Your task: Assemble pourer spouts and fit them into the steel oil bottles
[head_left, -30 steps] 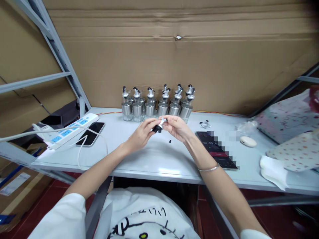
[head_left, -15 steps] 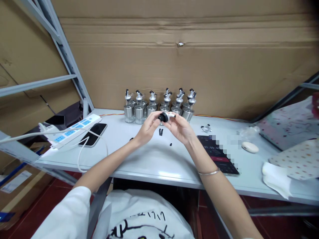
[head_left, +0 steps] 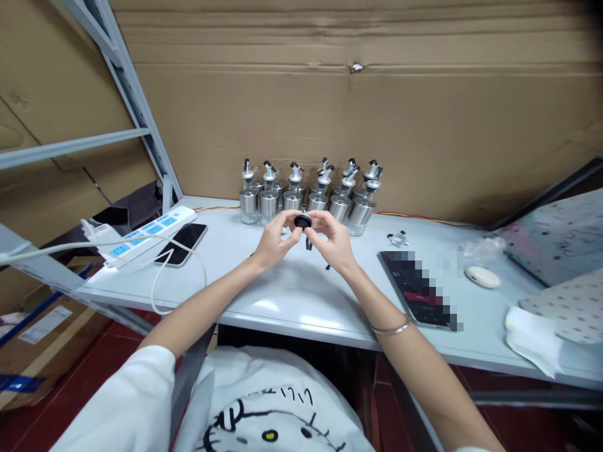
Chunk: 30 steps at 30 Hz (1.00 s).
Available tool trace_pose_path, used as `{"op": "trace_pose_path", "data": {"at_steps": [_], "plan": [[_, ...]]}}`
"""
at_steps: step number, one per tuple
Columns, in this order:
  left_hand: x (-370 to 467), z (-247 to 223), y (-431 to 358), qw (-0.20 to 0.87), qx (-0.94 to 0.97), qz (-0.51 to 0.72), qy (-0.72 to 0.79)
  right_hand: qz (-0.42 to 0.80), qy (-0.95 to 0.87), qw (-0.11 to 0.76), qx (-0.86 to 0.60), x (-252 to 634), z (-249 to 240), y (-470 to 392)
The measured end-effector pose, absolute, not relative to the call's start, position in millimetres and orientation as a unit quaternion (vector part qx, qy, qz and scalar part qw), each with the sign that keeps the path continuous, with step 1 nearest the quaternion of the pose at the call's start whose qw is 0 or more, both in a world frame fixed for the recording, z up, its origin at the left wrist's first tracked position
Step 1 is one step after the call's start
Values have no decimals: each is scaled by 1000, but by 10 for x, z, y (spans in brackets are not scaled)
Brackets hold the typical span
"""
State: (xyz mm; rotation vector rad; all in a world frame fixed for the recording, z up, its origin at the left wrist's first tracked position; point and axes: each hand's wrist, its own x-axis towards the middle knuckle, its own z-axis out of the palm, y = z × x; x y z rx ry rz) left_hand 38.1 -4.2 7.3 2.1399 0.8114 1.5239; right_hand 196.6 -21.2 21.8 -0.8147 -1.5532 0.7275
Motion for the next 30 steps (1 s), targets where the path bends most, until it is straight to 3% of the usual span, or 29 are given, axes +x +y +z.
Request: {"op": "trace_pose_path", "data": {"at_steps": [14,30], "plan": [[254,140,-68,106,864,392,299,270,-737,522,-334,1992,150,-255],[263,161,-77,31,869,386,309,226,-754,519,-332,1935,153,-306]]}}
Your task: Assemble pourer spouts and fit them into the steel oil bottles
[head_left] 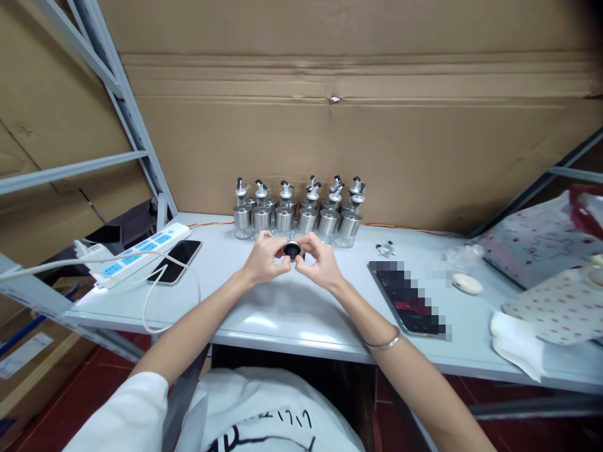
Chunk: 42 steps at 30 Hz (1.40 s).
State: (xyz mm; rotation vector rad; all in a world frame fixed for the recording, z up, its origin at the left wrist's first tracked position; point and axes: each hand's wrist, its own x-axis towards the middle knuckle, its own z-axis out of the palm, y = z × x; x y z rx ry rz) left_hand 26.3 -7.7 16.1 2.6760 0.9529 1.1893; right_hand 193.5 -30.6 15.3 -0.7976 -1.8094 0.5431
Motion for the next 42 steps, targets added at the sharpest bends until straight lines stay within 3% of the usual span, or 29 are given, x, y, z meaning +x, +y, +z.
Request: {"op": "trace_pose_path", "data": {"at_steps": [18,28,42], "plan": [[238,213,-122,-53,856,415,304,184,-772,518,-320,1936,129,-317],[270,165,-120,-78,850,454,255,69,-769,538,-337,2027,150,-240],[300,68,-63,-81,862,440,239,5,-799,472,-371,2148,98,-102]]}}
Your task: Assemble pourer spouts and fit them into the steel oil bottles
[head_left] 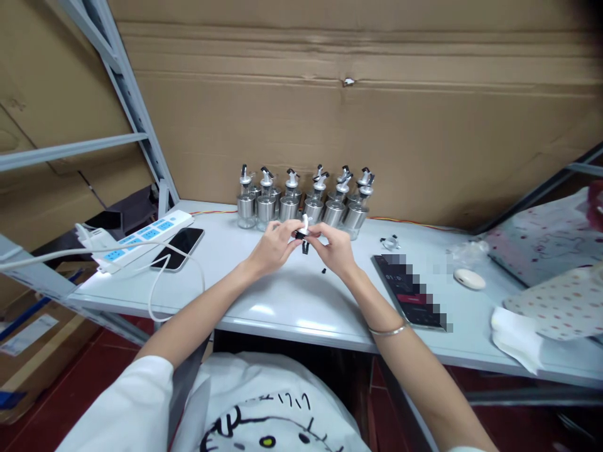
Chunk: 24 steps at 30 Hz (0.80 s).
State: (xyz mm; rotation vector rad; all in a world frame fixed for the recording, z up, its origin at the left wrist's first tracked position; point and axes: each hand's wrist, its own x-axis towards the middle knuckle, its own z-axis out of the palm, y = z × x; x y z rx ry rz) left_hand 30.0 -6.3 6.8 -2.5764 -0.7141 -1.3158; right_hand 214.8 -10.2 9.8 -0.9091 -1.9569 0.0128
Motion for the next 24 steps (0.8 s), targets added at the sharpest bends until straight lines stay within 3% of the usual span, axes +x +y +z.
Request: {"op": "trace_pose_path", "data": {"at_steps": [5,14,19,24], "plan": [[289,62,-31,80,-855,-438,-267,4,-810,380,-446,2172,94,-52],[285,106,-76,68,-849,-448,-273,90,-842,113,-520,2332,-41,39],[281,137,-105,51,-849,-457,-260,106,-819,45,-563,2363,33,31],[293,127,-113,27,-852,-462,-245,86,-771,35,-630,2366,51,63]]}}
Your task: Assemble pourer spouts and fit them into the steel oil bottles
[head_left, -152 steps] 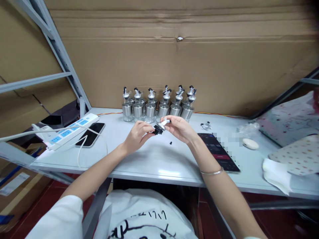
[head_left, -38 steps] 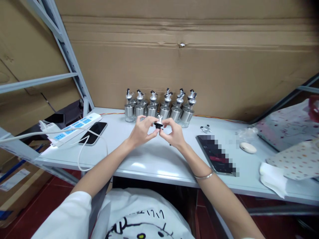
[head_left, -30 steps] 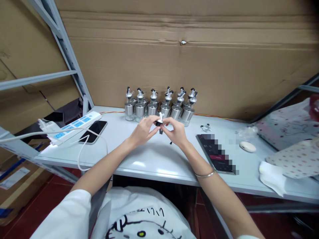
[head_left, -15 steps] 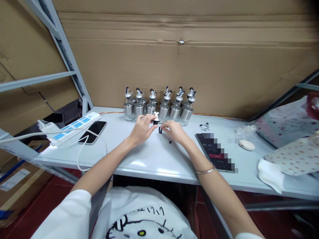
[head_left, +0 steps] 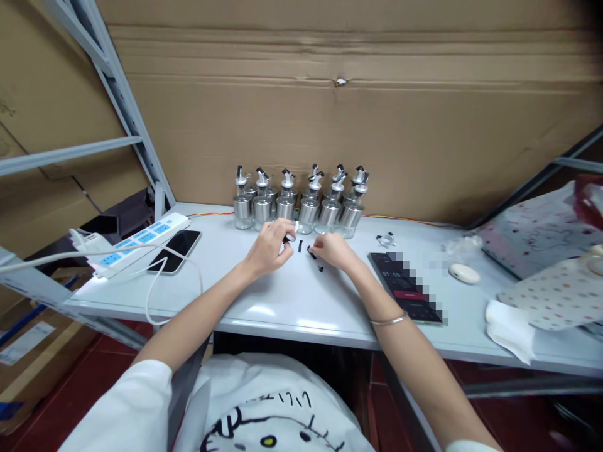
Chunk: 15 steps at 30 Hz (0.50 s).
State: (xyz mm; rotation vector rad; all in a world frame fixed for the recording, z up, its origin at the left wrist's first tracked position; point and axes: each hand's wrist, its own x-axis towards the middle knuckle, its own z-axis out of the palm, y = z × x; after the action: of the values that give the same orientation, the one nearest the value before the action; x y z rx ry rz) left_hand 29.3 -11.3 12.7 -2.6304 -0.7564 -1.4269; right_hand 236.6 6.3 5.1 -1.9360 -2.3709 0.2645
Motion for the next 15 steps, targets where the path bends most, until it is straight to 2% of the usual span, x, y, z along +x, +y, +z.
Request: {"op": "trace_pose_path", "data": {"at_steps": [9,15], "plan": [[303,114,-123,-9,-867,-449,-218,137,-728,66,-669,2375,-27,95],[314,30,-83,-6,-865,-441,-239,184,-710,197,-651,2341,-34,93]]}}
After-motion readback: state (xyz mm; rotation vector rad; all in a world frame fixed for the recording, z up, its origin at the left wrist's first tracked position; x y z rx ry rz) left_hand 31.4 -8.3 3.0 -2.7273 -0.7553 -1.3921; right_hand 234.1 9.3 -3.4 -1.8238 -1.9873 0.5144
